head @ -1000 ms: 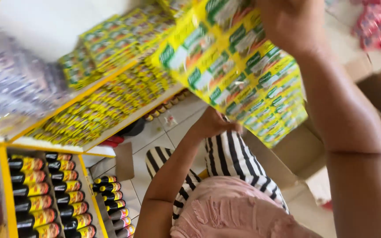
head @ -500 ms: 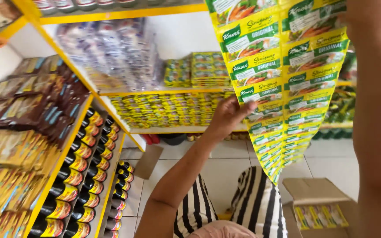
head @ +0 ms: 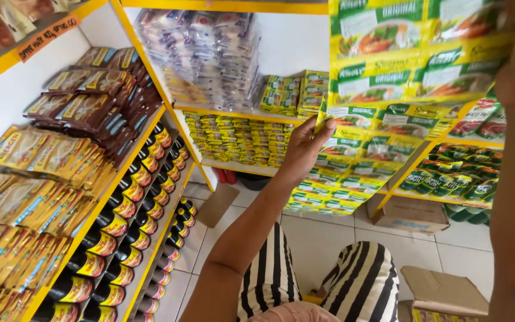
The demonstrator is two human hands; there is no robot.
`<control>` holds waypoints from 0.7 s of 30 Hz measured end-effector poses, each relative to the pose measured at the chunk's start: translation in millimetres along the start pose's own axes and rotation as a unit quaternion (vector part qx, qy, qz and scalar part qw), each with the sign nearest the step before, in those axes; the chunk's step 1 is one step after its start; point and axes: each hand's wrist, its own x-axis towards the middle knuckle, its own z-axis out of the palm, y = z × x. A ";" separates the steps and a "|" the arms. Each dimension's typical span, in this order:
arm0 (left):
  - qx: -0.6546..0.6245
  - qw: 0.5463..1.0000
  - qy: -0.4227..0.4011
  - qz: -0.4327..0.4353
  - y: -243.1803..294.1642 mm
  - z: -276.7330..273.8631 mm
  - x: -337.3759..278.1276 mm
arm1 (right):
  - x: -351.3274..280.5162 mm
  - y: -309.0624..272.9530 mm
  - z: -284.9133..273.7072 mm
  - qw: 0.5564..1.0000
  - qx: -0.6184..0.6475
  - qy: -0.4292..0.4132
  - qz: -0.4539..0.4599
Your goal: Restocking and organizing packets of seasoning on grocery store shelves from a cardboard box.
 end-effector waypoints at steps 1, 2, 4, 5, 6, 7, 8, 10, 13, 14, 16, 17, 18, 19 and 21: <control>0.031 0.999 -0.025 0.001 -2.0 -6.0 -5.5 | -11.3 13.6 -4.3 1.000 0.018 0.000 0.019; 0.061 0.997 -0.050 0.002 -4.3 -11.7 -10.8 | -22.7 26.7 -9.5 0.999 0.036 0.000 0.038; 0.070 0.995 -0.065 -0.006 10.2 -12.0 -23.7 | -31.7 46.3 -17.0 0.995 0.072 0.007 0.076; 0.078 0.994 -0.082 -0.009 17.3 -11.3 -28.5 | -35.6 53.2 -16.6 0.992 0.089 0.013 0.094; 0.078 0.993 -0.084 -0.014 23.8 -8.6 -34.9 | -41.8 63.5 -18.2 0.991 0.088 0.016 0.098; 0.069 0.992 -0.084 -0.069 30.6 -5.8 -39.5 | -46.8 73.4 -19.8 0.981 0.140 0.021 0.130; 0.061 0.987 -0.084 -0.124 37.5 -3.1 -44.1 | -51.9 83.2 -21.4 0.968 0.192 0.027 0.162; 0.094 0.986 -0.092 -0.104 16.4 -13.5 -52.9 | -62.4 86.8 -19.0 0.955 0.239 0.028 0.172; 0.114 0.984 -0.096 -0.096 -10.3 -24.9 -67.5 | -78.7 115.4 -18.6 0.935 0.305 0.028 0.178; 0.102 0.984 -0.093 -0.109 -18.4 -28.0 -72.2 | -84.0 128.5 -19.1 0.929 0.326 0.026 0.173; 0.102 0.984 -0.090 -0.115 -24.4 -31.4 -78.4 | -92.1 127.0 -14.1 0.925 0.322 0.037 0.196; 0.104 0.984 -0.083 -0.120 -27.6 -33.1 -83.4 | -97.0 126.5 -11.1 0.921 0.320 0.044 0.219; 0.102 0.983 -0.084 -0.124 -28.0 -31.8 -86.8 | -104.1 122.3 -11.1 0.920 0.319 0.046 0.223; 0.088 0.986 -0.078 -0.122 -27.5 -31.7 -90.7 | -111.2 118.2 -9.5 0.904 0.337 0.034 0.261; 0.074 0.987 -0.071 -0.122 -24.1 -30.2 -97.1 | -130.6 123.3 -9.5 0.885 0.355 0.023 0.301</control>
